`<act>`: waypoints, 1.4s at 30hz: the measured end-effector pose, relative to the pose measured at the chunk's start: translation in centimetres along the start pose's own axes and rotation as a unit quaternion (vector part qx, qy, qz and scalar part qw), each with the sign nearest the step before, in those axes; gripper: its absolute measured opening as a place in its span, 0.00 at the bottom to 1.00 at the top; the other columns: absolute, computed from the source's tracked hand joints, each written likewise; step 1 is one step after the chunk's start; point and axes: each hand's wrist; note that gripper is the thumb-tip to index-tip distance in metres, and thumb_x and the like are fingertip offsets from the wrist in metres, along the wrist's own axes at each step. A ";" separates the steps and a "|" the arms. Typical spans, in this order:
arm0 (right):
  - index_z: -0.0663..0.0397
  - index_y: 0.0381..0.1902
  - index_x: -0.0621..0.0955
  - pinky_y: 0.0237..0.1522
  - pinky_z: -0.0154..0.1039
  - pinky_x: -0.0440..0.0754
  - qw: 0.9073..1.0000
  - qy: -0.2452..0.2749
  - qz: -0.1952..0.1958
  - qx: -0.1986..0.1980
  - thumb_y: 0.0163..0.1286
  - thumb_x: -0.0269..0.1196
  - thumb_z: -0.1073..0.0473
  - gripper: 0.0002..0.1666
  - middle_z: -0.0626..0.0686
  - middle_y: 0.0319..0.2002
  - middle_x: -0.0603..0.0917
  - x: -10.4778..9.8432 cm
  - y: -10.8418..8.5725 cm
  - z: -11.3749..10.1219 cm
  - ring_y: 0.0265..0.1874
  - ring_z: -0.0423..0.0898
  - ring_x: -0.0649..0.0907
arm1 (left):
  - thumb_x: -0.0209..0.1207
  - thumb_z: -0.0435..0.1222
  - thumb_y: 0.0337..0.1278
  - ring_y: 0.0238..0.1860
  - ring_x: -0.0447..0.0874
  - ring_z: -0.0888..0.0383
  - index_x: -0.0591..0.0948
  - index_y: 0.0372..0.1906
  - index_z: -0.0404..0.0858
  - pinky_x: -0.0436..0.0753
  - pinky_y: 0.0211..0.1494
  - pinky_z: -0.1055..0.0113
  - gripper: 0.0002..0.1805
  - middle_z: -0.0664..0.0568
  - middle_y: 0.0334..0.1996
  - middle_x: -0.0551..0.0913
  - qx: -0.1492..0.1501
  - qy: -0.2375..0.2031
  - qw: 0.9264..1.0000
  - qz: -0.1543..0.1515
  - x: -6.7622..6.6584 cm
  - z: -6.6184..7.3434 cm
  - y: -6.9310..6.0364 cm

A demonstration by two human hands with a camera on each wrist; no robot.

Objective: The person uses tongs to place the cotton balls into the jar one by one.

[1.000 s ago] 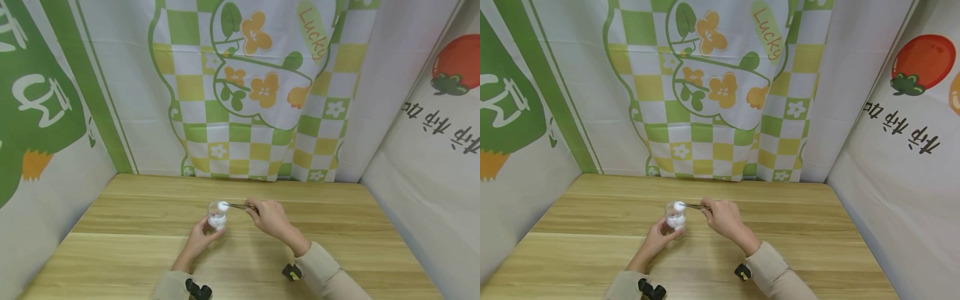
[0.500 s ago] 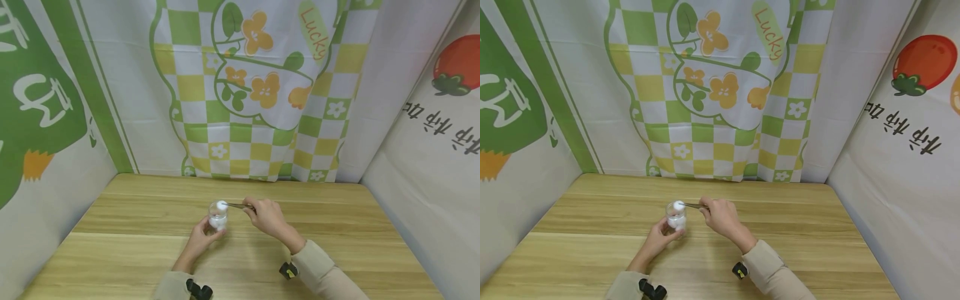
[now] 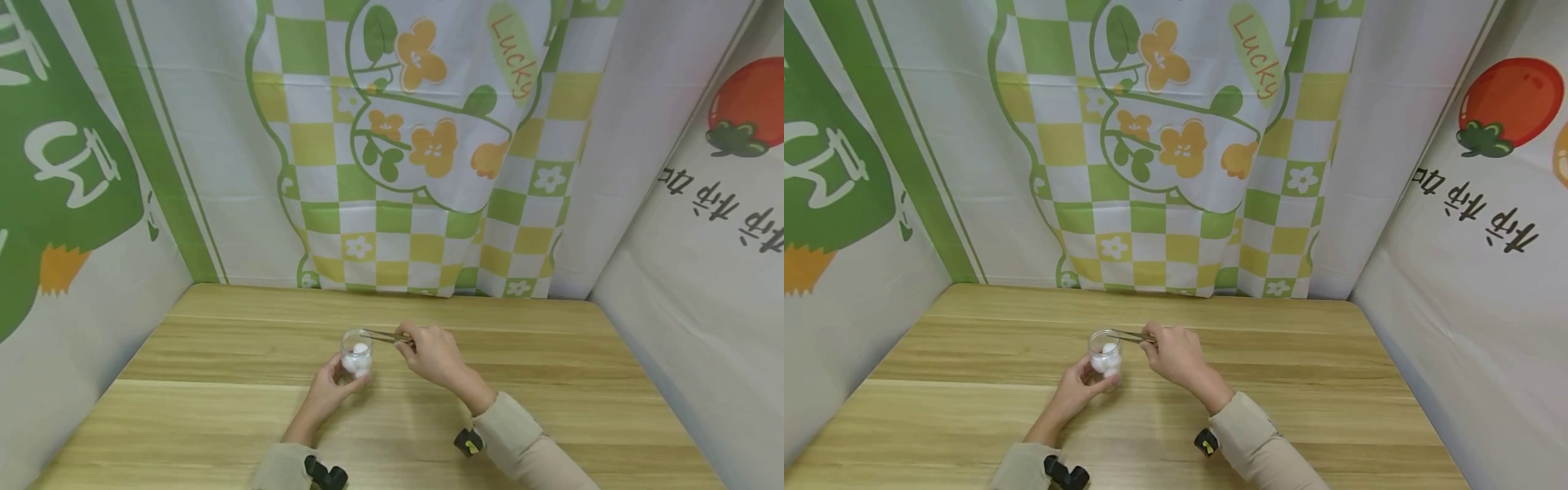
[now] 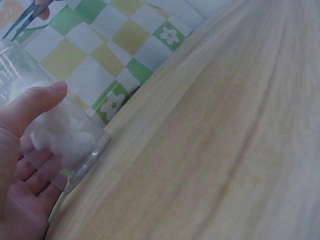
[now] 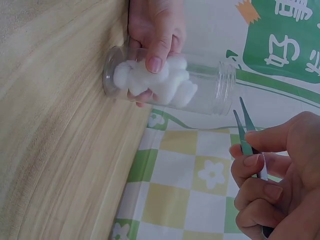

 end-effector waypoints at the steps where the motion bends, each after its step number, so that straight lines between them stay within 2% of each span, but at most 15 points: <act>1: 0.52 0.40 0.82 0.18 0.30 0.77 1.000 0.002 0.000 0.002 0.65 0.64 0.58 0.07 0.52 0.28 0.90 0.0 0.0 0.0 0.23 0.43 0.87 | 0.69 0.36 0.51 0.64 0.76 0.45 0.71 0.64 0.36 0.73 0.70 0.50 0.34 0.40 0.59 0.80 0.000 0.000 1.000 0.000 0.0 0.0 0.0; 8: 0.53 0.41 0.83 0.20 0.31 0.78 1.000 0.013 -0.003 0.013 0.66 0.63 0.57 0.08 0.51 0.28 0.90 0.0 -0.1 0.1 0.24 0.43 0.87 | 0.69 0.35 0.51 0.63 0.76 0.46 0.72 0.64 0.36 0.73 0.70 0.52 0.33 0.40 0.58 0.80 -0.003 -0.003 1.000 0.003 0.1 0.1 -0.1; 14: 0.53 0.41 0.83 0.18 0.28 0.72 0.999 0.027 -0.007 0.025 0.66 0.63 0.58 0.08 0.51 0.27 0.89 0.0 -0.2 0.3 0.23 0.42 0.85 | 0.69 0.35 0.51 0.64 0.75 0.44 0.71 0.64 0.36 0.72 0.71 0.49 0.34 0.39 0.60 0.79 -0.003 -0.006 1.000 0.002 0.1 0.0 -0.1; 19: 0.54 0.42 0.83 0.19 0.27 0.72 0.999 0.039 -0.004 0.038 0.66 0.63 0.58 0.09 0.51 0.26 0.89 -0.1 -0.5 0.5 0.23 0.42 0.85 | 0.69 0.35 0.50 0.65 0.74 0.44 0.71 0.65 0.35 0.71 0.72 0.49 0.35 0.39 0.60 0.78 -0.004 -0.007 1.000 0.003 0.1 -0.2 0.0; 22: 0.54 0.42 0.83 0.18 0.26 0.68 0.997 0.054 -0.005 0.049 0.66 0.63 0.59 0.08 0.51 0.24 0.87 -0.1 -0.8 0.7 0.20 0.40 0.82 | 0.69 0.35 0.50 0.65 0.74 0.43 0.70 0.65 0.35 0.71 0.72 0.48 0.35 0.38 0.60 0.78 -0.002 -0.006 1.000 0.001 0.1 -0.1 0.0; 29: 0.55 0.42 0.82 0.16 0.26 0.54 0.992 0.088 -0.008 0.090 0.67 0.62 0.58 0.09 0.45 0.14 0.76 0.2 -1.7 1.6 0.13 0.35 0.64 | 0.68 0.35 0.51 0.65 0.74 0.43 0.70 0.65 0.35 0.70 0.72 0.47 0.35 0.38 0.60 0.78 -0.001 -0.004 1.000 -0.003 0.0 0.1 -0.1; 35: 0.58 0.43 0.82 0.15 0.25 0.52 0.987 0.111 -0.003 0.113 0.67 0.62 0.59 0.09 0.45 0.14 0.72 0.7 -2.4 2.3 0.12 0.35 0.61 | 0.68 0.34 0.51 0.65 0.74 0.42 0.69 0.66 0.34 0.71 0.72 0.48 0.35 0.37 0.60 0.78 -0.002 -0.005 1.000 -0.003 0.0 0.1 -0.1; 42: 0.58 0.41 0.82 0.15 0.26 0.53 0.982 0.120 0.009 0.143 0.66 0.63 0.60 0.08 0.49 0.15 0.77 1.5 -3.1 2.9 0.13 0.36 0.63 | 0.68 0.34 0.51 0.65 0.74 0.42 0.69 0.65 0.33 0.71 0.72 0.47 0.35 0.37 0.60 0.78 0.002 -0.002 1.000 -0.002 0.1 0.1 0.0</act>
Point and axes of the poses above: each hand's wrist, its own y-axis towards the middle knuckle, its own x-axis out of the palm, z = x × y
